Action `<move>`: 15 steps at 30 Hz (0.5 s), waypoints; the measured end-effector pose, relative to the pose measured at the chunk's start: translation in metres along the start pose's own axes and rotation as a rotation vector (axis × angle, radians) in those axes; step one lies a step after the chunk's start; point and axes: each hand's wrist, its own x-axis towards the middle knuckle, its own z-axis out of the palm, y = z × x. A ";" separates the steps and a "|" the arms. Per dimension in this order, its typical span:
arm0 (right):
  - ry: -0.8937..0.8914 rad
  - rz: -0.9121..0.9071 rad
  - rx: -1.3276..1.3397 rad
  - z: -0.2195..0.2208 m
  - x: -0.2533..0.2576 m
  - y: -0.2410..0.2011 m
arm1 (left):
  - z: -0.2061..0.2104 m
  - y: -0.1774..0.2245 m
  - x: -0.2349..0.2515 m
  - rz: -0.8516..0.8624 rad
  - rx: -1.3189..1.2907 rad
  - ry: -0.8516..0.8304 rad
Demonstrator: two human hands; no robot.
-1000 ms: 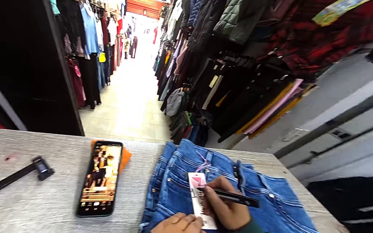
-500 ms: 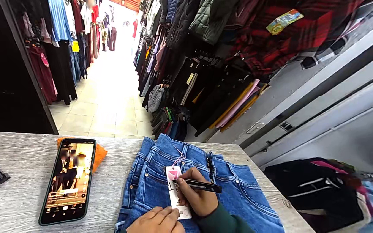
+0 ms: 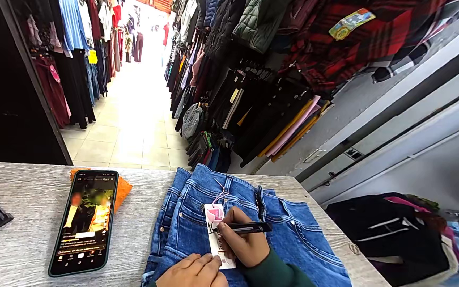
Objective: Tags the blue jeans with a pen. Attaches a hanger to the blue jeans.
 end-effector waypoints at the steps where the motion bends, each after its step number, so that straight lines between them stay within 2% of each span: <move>1: 0.010 0.008 -0.001 0.000 0.000 -0.001 | 0.000 0.000 0.000 0.001 0.001 -0.003; 9: 0.065 0.056 0.016 0.001 -0.001 -0.001 | 0.000 0.000 0.000 0.007 0.011 -0.007; 15: 0.029 0.033 0.019 0.000 -0.001 0.000 | 0.001 0.000 0.000 0.007 0.024 0.004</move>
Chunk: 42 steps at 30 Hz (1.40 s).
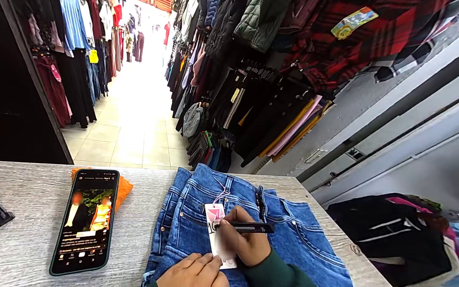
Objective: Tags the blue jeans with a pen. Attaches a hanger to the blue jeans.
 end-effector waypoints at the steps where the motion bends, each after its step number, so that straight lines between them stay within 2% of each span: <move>1: -0.014 -0.006 -0.003 0.000 0.000 0.000 | 0.000 0.000 0.000 0.000 0.002 0.002; 5: -0.062 -0.030 0.007 -0.001 0.001 0.002 | -0.001 0.000 0.000 0.001 0.006 -0.006; 9: 0.036 -0.047 0.179 -0.006 0.002 0.000 | -0.001 0.000 0.001 0.005 0.001 0.002; 12: 0.093 -0.089 0.397 -0.016 0.003 -0.004 | -0.008 0.001 0.003 -0.094 -0.205 0.034; 15: -0.099 -0.207 0.549 -0.019 -0.004 -0.015 | -0.017 0.002 0.009 -0.282 -0.432 0.164; 18: -0.261 -0.246 0.597 -0.014 -0.011 -0.021 | -0.027 0.003 0.013 -0.409 -0.508 0.088; 22: -0.315 -0.204 0.518 -0.010 -0.018 -0.020 | -0.030 0.004 0.013 -0.496 -0.518 -0.070; 26: -0.301 -0.115 0.427 0.001 -0.025 -0.035 | -0.033 0.002 0.008 -0.502 -0.538 -0.175; 30: -0.255 -0.189 0.438 -0.008 -0.020 -0.026 | -0.037 -0.002 0.009 -0.495 -0.601 -0.208; 33: -0.159 -0.235 0.475 -0.016 -0.016 -0.015 | -0.036 -0.004 0.007 -0.488 -0.614 -0.222; 36: -0.030 -0.164 0.410 -0.006 -0.021 -0.027 | -0.039 -0.002 0.007 -0.490 -0.582 -0.262; 42: 0.042 -0.114 0.463 0.008 -0.024 -0.036 | -0.036 0.004 0.005 -0.515 -0.513 -0.231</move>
